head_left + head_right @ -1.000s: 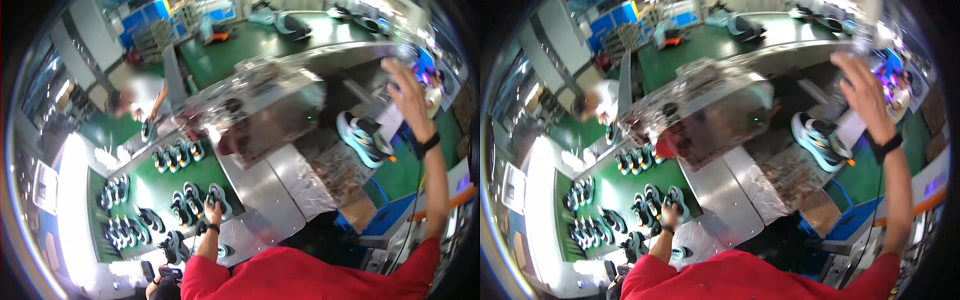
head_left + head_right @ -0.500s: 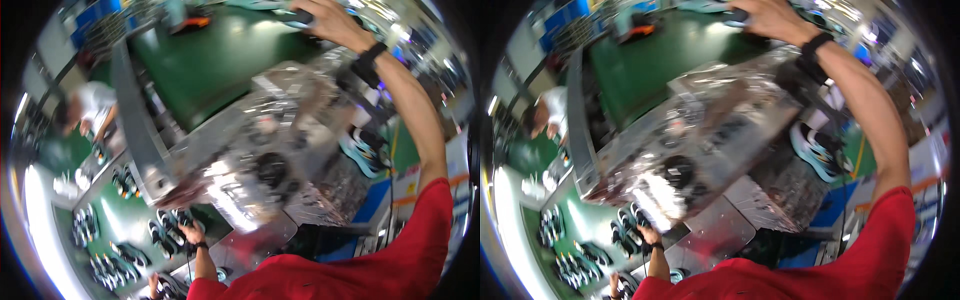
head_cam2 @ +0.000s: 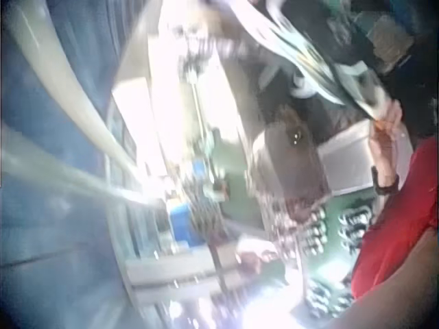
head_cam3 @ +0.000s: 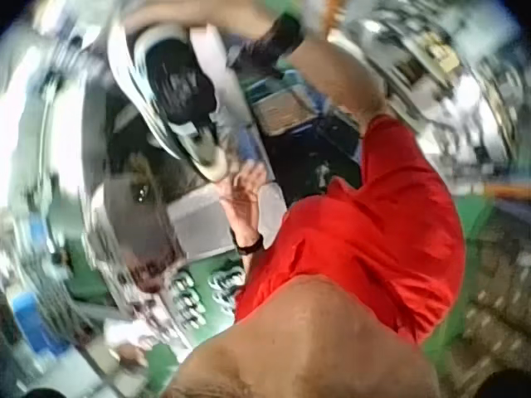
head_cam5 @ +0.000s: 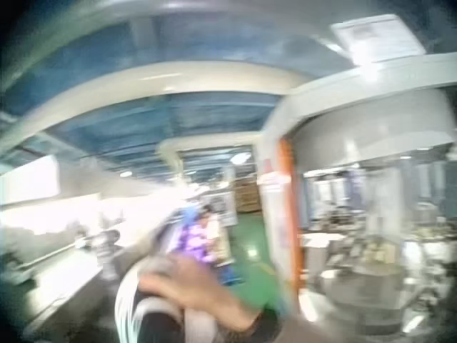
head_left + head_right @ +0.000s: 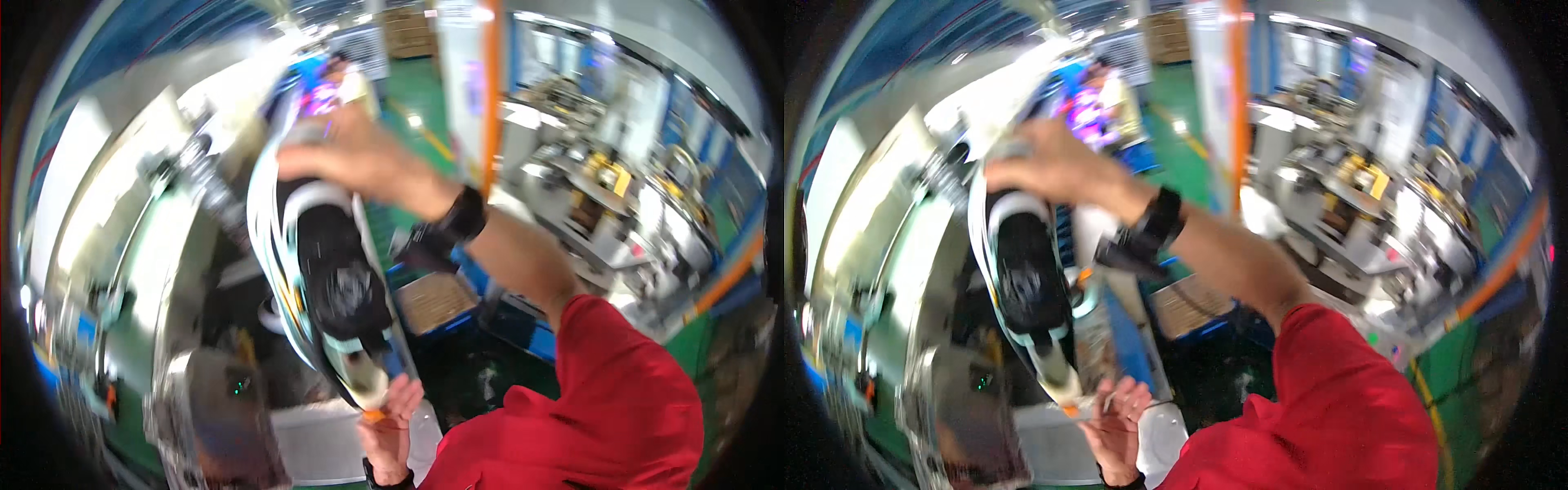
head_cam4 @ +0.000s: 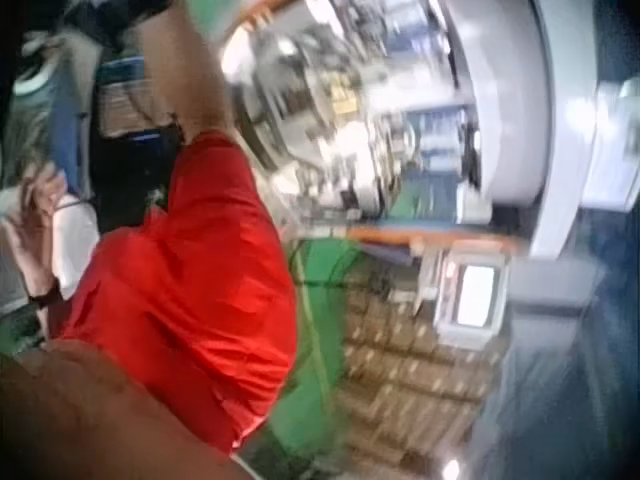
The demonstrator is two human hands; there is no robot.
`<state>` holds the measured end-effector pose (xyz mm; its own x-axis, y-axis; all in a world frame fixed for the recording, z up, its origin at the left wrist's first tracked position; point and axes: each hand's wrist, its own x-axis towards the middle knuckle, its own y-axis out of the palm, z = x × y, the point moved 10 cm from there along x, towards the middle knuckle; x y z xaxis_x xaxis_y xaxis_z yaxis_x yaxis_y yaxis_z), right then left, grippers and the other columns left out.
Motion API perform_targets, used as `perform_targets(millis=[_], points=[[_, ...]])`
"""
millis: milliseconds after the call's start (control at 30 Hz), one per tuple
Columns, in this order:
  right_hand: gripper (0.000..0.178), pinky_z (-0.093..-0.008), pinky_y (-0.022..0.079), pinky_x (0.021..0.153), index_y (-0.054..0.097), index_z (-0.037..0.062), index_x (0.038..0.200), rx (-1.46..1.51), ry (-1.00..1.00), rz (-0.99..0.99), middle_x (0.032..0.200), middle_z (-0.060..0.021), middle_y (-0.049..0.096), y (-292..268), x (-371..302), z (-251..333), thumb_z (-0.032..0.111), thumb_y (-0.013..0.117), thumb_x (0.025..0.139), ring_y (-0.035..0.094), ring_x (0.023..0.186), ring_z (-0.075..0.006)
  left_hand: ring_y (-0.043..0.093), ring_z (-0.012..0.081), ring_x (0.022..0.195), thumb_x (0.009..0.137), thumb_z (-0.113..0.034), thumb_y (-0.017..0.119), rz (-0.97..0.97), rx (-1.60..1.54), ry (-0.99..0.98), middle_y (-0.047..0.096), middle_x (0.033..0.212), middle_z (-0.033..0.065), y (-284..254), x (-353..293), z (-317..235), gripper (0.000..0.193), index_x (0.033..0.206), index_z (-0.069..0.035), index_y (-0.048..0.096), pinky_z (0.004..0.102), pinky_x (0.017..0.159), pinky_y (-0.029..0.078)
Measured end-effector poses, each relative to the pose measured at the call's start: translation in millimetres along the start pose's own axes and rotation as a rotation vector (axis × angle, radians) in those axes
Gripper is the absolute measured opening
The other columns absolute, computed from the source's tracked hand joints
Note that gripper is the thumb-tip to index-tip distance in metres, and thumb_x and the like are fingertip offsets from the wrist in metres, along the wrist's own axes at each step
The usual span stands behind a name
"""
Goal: Placing shoes into a machine for lasting or sole attachment and sorting shoes on a conveyor.
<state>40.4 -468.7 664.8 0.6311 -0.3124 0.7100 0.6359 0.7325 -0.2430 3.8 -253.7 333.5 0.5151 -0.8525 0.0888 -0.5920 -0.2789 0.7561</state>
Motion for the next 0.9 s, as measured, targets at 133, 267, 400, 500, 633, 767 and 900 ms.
perform_targets(millis=[133,267,400,500,633,767,900], points=[[0.029,-0.0271,0.049,0.070,0.072,-0.0005,0.093,-0.117,0.269,0.106,0.083,-0.0080,0.071,-101,-136,-33,0.026,0.069,0.079,0.064,0.077,-0.0121,0.044,0.0453,0.128,0.086,-0.070,0.048,0.323,-0.219,-0.249,0.045,0.141,0.0221,148,49,59,0.095,0.146,0.001,0.030,0.0615,0.108,0.032],[0.049,-0.0305,0.051,0.076,0.059,-0.0071,0.117,-0.123,0.565,-0.370,0.095,-0.0107,0.068,-240,-289,-44,0.034,0.059,0.091,0.063,0.088,-0.0160,0.057,0.0339,0.114,0.098,-0.050,0.038,0.330,-0.098,-0.467,0.055,0.131,0.0156,209,38,176,0.063,0.140,-0.003,0.041,0.0514,0.098,0.044],[0.060,-0.0288,0.052,0.078,0.042,0.0051,0.141,0.288,0.580,-0.657,0.113,-0.0075,0.060,-314,-442,5,0.043,0.054,0.096,0.059,0.094,-0.0131,0.059,0.0320,0.113,0.101,-0.040,0.036,0.386,-0.065,-0.544,0.059,0.126,0.0141,284,27,263,0.052,0.136,-0.003,0.045,0.0470,0.093,0.049],[0.081,-0.0263,0.049,0.078,0.037,0.0088,0.144,0.002,0.568,-0.639,0.114,-0.0056,0.057,-360,-532,40,0.063,0.059,0.087,0.055,0.095,-0.0119,0.061,0.0242,0.107,0.094,-0.024,0.056,0.404,0.188,-0.497,0.059,0.120,0.0152,337,19,336,0.045,0.130,0.001,0.048,0.0361,0.091,0.051],[0.068,-0.0279,0.050,0.078,0.051,0.0040,0.132,-0.013,0.641,-1.230,0.108,-0.0040,0.062,-446,-656,71,0.014,0.080,0.071,0.058,0.089,-0.0103,0.057,0.0138,0.096,0.088,-0.021,0.068,0.695,0.675,-0.317,0.059,0.118,0.0089,417,-17,440,0.059,0.136,0.003,0.043,0.0281,0.082,0.048],[0.060,-0.0283,0.049,0.086,0.057,0.0021,0.125,-0.186,0.607,-1.412,0.110,-0.0059,0.063,-532,-751,143,0.007,0.077,0.068,0.060,0.093,-0.0148,0.054,0.0191,0.115,0.091,-0.026,0.066,1.009,0.615,-0.630,0.049,0.137,0.0167,514,-72,535,0.076,0.150,0.000,0.024,0.0302,0.097,0.043],[0.060,-0.0286,0.047,0.092,0.056,0.0001,0.126,-0.408,0.571,-1.656,0.114,-0.0080,0.062,-602,-866,186,0.004,0.069,0.068,0.059,0.101,-0.0158,0.049,0.0251,0.126,0.091,-0.037,0.065,0.941,0.704,-0.669,0.048,0.140,0.0195,560,-54,663,0.081,0.146,0.010,0.027,0.0333,0.103,0.040]])
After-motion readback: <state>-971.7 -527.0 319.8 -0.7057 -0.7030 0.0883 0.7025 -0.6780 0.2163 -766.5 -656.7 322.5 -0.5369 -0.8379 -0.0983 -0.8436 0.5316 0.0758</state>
